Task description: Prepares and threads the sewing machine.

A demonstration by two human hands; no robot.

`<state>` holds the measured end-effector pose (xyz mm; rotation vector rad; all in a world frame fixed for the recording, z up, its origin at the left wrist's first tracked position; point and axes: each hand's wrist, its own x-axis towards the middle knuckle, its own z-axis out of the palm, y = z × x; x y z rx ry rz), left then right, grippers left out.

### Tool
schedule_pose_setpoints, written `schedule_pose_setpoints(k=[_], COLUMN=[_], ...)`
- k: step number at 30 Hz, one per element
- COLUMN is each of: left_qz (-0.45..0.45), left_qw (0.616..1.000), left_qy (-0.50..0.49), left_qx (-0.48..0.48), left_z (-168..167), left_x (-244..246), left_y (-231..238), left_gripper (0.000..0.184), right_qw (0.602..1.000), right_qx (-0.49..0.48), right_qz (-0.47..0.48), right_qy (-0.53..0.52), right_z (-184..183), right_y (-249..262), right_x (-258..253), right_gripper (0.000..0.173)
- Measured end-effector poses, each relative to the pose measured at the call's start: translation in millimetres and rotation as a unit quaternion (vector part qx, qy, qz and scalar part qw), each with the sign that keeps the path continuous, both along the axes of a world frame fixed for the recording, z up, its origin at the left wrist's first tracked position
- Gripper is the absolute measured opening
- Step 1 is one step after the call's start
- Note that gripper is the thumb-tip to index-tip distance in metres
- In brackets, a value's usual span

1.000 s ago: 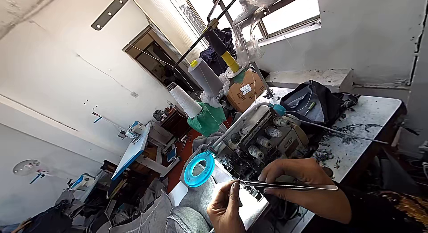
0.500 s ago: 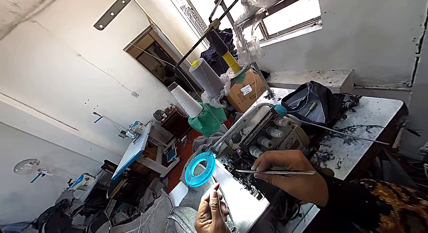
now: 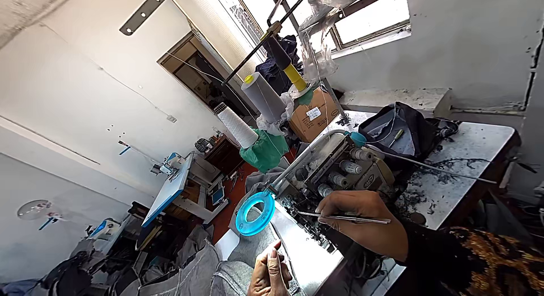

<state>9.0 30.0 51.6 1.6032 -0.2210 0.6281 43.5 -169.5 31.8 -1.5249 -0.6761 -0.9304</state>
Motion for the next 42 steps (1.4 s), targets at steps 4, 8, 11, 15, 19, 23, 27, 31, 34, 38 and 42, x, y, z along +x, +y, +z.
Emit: schedule_pose_setpoints(k=[4, 8, 11, 15, 19, 23, 27, 31, 34, 38, 42], left_qz=[-0.005, -0.003, -0.004, -0.005, -0.002, -0.003, -0.003, -0.002, -0.001, 0.005, 0.011], left_qw=[1.0, 1.0, 1.0, 1.0, 1.0, 1.0, 1.0, 1.0, 1.0, 1.0, 0.999], left_qy=[-0.002, 0.0, -0.002, -0.004, 0.005, 0.001, 0.001, 0.002, 0.001, 0.001, -0.022], left_qx=[-0.006, -0.002, -0.001, -0.004, 0.007, 0.006, 0.005, 0.003, 0.007, 0.01, 0.028], left_z=[-2, -1, -2, -3, -1, 0, 1, 1, 1, 1, -3], left_x=[0, -1, -1, -2, -3, -4, -4, -5, -5, -4, 1], left_y=[1, 1, 1, 0, 0, 0, -1, -1, 0, 0, -2], left_gripper=[0.034, 0.034, 0.034, 0.035, 0.034, 0.034, 0.034, 0.034, 0.034, 0.033, 0.021], right_qw=[1.0, 1.0, 1.0, 1.0, 0.999, 0.999, 0.999, 0.999, 0.999, 0.999, 0.999], right_qx=[-0.001, 0.009, 0.014, 0.012, 0.009, 0.01, 0.004, 0.001, -0.003, -0.004, -0.007], right_qz=[-0.008, -0.012, -0.014, -0.021, -0.043, -0.046, -0.047, -0.049, -0.051, -0.049, -0.046], right_qy=[0.0, 0.005, 0.005, 0.001, 0.004, 0.007, 0.005, 0.006, 0.005, 0.006, 0.002], right_z=[0, -1, 0, 2, 2, 3, 5, 8, 8, 9, 8], right_y=[0, 0, 1, 4, 6, 7, 8, 10, 10, 11, 12], right_x=[0, -2, -3, -4, -5, -6, -7, -7, -7, -7, -5], right_gripper=[0.006, 0.007, 0.008, 0.008, 0.008, 0.007, 0.007, 0.007, 0.006, 0.006, 0.007])
